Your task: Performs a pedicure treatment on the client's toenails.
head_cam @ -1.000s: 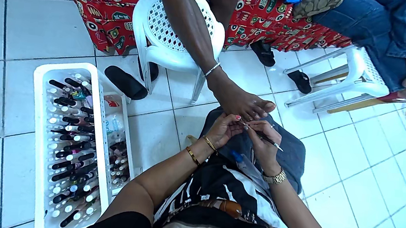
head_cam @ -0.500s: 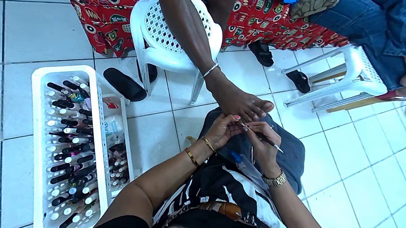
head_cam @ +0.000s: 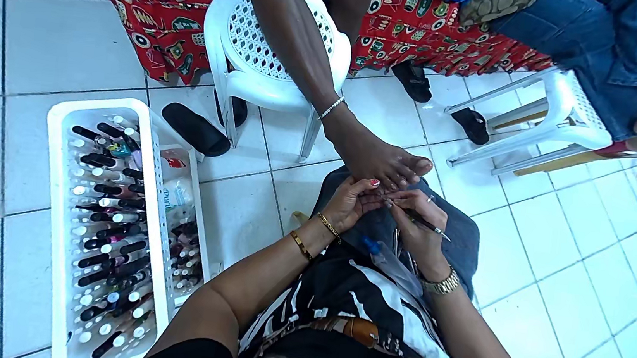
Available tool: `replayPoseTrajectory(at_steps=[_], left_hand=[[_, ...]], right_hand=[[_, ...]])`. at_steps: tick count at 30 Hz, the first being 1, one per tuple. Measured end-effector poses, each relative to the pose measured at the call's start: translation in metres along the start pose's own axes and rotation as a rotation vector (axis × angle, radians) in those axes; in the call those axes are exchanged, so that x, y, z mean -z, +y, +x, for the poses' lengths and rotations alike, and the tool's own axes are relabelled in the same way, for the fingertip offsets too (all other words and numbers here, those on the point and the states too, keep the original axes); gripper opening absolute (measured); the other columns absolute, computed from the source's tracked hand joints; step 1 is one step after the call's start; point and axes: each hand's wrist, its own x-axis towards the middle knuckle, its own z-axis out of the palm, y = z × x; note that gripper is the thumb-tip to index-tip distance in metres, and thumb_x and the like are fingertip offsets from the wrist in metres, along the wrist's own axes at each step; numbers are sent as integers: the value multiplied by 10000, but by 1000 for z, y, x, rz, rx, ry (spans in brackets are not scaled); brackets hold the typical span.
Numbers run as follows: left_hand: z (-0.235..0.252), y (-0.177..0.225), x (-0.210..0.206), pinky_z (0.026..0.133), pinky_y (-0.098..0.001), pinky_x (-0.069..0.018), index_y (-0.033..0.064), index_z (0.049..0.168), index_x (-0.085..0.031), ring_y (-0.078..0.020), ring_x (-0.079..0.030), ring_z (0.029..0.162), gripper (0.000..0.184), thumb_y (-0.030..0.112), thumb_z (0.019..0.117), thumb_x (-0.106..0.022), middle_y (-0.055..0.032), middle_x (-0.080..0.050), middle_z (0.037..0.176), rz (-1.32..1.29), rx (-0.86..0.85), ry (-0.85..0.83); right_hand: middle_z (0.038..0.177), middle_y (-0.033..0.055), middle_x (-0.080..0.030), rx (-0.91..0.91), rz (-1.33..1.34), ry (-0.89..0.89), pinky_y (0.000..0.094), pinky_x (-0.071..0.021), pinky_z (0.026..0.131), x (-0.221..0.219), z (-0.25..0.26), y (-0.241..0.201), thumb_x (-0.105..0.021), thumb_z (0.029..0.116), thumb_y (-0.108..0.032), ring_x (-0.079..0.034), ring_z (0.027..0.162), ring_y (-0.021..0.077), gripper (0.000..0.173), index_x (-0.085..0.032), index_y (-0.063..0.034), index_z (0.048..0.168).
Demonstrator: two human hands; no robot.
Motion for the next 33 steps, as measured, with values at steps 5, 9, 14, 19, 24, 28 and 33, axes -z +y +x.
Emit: replayPoseTrajectory(at_steps=[5,9,14,19,24,28,33], left_hand=[[-1,-1,-1,697,-287,-601,140,1157,-509,-137,-679,693,164,84,1012,-558,-29,-647,814,1,10,10],[-1,2,1,726,-305,-600,128,1188,-508,-152,-682,725,174,108,1025,-565,-43,-653,847,15,31,17],[-3,2,-1,686,-278,-601,138,1146,-514,-133,-681,687,139,90,1021,-551,-29,-653,819,-5,26,16],[-2,3,-2,685,-285,-598,136,1139,-517,-133,-667,673,127,102,1024,-558,-24,-638,798,6,31,24],[-1,1,-1,687,-280,-599,140,1136,-518,-128,-673,681,131,98,1017,-554,-17,-643,807,10,18,11],[-1,4,-2,706,-289,-606,136,1144,-521,-136,-684,699,135,96,1022,-561,-24,-652,813,13,26,7],[-1,0,-1,682,-267,-595,146,1126,-528,-117,-671,683,138,93,1007,-572,-16,-645,812,5,14,17]], right_hand=[[928,158,-712,71,-130,-12,219,-564,808,-3,1,1,-665,886,-40,-699,904,142,138,-651,31,769],[921,134,-711,61,-101,-63,203,-553,789,5,3,-3,-660,881,-51,-685,887,112,141,-642,14,757],[930,162,-715,130,-157,-32,220,-562,799,-3,5,0,-665,890,-39,-699,905,151,139,-650,22,767],[919,150,-697,138,-147,-91,191,-546,778,6,7,-6,-649,891,-35,-679,883,122,153,-622,14,748],[924,162,-708,206,-224,-65,239,-560,747,-1,9,0,-647,906,-43,-691,876,175,173,-626,3,741],[914,157,-704,205,-212,-125,226,-551,754,7,9,-4,-640,896,-34,-682,868,159,168,-628,8,734],[932,168,-711,241,-249,-104,257,-563,716,1,9,1,-641,902,-32,-694,854,189,153,-645,7,754]])
